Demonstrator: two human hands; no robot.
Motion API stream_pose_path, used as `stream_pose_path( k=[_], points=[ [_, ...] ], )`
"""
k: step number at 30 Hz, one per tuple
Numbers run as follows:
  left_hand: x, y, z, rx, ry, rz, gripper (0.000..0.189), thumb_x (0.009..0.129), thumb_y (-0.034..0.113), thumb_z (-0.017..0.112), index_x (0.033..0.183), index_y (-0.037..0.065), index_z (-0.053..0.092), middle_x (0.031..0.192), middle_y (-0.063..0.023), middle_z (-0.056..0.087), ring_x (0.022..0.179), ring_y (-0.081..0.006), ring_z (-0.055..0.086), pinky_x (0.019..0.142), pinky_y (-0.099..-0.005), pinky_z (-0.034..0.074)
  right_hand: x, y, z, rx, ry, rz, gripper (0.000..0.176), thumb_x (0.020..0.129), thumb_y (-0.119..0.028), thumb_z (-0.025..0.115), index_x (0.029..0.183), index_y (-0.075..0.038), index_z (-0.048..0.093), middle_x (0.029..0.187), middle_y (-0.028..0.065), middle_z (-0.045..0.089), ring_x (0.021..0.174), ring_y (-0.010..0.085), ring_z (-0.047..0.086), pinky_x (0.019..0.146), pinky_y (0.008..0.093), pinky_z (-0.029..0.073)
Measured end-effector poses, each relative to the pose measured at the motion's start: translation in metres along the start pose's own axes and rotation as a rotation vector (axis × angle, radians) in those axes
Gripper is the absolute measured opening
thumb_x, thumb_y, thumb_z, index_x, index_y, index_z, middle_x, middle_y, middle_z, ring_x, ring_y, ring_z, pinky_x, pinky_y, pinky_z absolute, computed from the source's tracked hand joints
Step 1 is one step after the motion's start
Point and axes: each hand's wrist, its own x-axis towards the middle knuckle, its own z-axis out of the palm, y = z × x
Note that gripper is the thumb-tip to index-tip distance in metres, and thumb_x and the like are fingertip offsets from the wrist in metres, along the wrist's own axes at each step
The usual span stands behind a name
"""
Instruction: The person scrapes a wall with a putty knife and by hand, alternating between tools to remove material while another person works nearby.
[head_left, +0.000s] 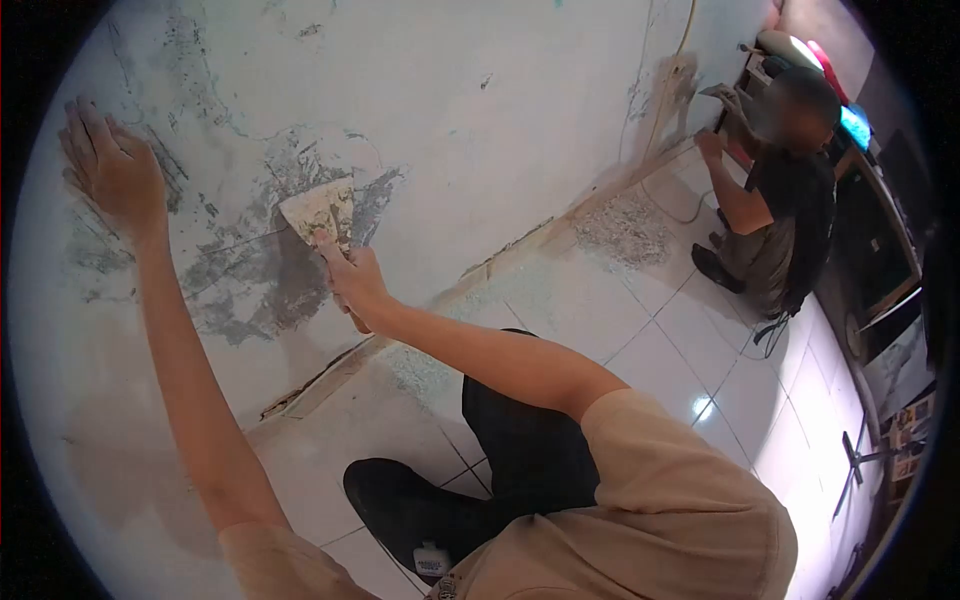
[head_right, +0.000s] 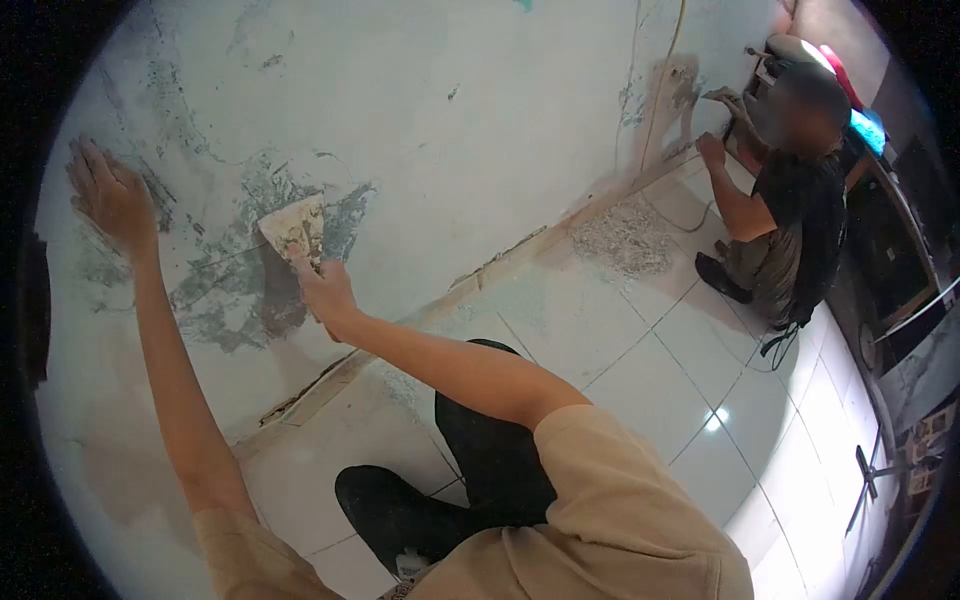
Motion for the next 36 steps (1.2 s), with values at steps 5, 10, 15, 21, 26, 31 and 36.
stream_pose_path(
  k=[5, 10, 15, 21, 26, 31, 36],
  points=[
    [-0.082, 0.022, -0.027, 0.005, -0.082, -0.123, 0.039, 0.093, 0.018, 0.041, 0.132, 0.009, 0.044, 0.139, -0.0063, 0.04, 0.126, -0.0285, 0.039, 0.102, -0.0448, 0.03, -0.005, -0.006, 0.002, 0.065, -0.038, -0.034, 0.057, 0.086, -0.051, 0.053, 0.05, -0.008, 0.043, 0.043, -0.0004, 0.038, 0.033, 0.0105, 0.035, 0.031, 0.0285, 0.026],
    [-0.163, 0.042, -0.062, -0.037, -0.308, -0.124, 0.042, 0.091, 0.011, 0.041, 0.133, 0.009, 0.043, 0.141, -0.0061, 0.038, 0.127, -0.0301, 0.036, 0.105, -0.0432, 0.024, -0.008, -0.009, -0.003, 0.011, -0.067, -0.085, 0.054, 0.087, -0.051, 0.052, 0.052, -0.013, 0.038, 0.045, -0.0022, 0.036, 0.033, 0.0077, 0.031, 0.031, 0.025, 0.025],
    [-0.107, 0.027, -0.05, -0.066, -0.268, -0.102, 0.043, 0.091, 0.01, 0.044, 0.134, 0.009, 0.042, 0.139, -0.0077, 0.039, 0.128, -0.0322, 0.034, 0.106, -0.0446, 0.024, 0.008, -0.035, 0.006, 0.124, -0.227, -0.083, 0.048, 0.089, -0.045, 0.052, 0.056, -0.012, 0.041, 0.045, -0.0033, 0.036, 0.033, 0.0082, 0.031, 0.033, 0.0257, 0.026],
    [-0.016, -0.003, -0.013, -0.137, -0.008, -0.006, 0.038, 0.094, 0.018, 0.044, 0.131, 0.008, 0.044, 0.138, -0.0141, 0.038, 0.129, -0.0327, 0.033, 0.104, -0.0421, 0.029, 0.023, -0.076, 0.038, 0.273, -0.174, -0.202, 0.05, 0.09, -0.044, 0.052, 0.055, -0.011, 0.039, 0.044, -0.0023, 0.035, 0.035, 0.009, 0.034, 0.034, 0.0252, 0.028],
    [-0.06, 0.015, -0.063, -0.206, -0.188, -0.323, 0.044, 0.093, 0.022, 0.05, 0.133, 0.008, 0.041, 0.137, -0.0142, 0.039, 0.126, -0.0272, 0.038, 0.101, -0.0351, 0.034, 0.034, -0.003, 0.019, -0.271, -0.188, -0.402, 0.051, 0.09, -0.042, 0.052, 0.057, -0.002, 0.051, 0.045, 0.0065, 0.045, 0.041, 0.0153, 0.038, 0.042, 0.0305, 0.033],
    [-0.091, 0.056, -0.167, -0.947, -0.178, -1.528, 0.042, 0.092, 0.017, 0.05, 0.13, 0.0, 0.04, 0.133, -0.0118, 0.044, 0.121, -0.021, 0.043, 0.1, -0.0293, 0.035, 0.03, -0.019, 0.002, -0.667, -0.204, -0.701, 0.048, 0.088, -0.04, 0.054, 0.065, 0.003, 0.056, 0.05, 0.0175, 0.043, 0.045, 0.0228, 0.036, 0.046, 0.036, 0.034],
    [-0.161, 0.057, -0.203, -1.94, 0.246, -2.279, 0.032, 0.091, 0.011, 0.048, 0.119, -0.004, 0.048, 0.126, -0.0152, 0.048, 0.123, -0.0302, 0.042, 0.106, -0.0398, 0.035, 0.029, -0.029, -0.003, -0.851, -0.215, -0.649, 0.055, 0.088, -0.046, 0.051, 0.064, 0.003, 0.057, 0.049, 0.0159, 0.044, 0.046, 0.0258, 0.04, 0.048, 0.036, 0.036]
  ],
)
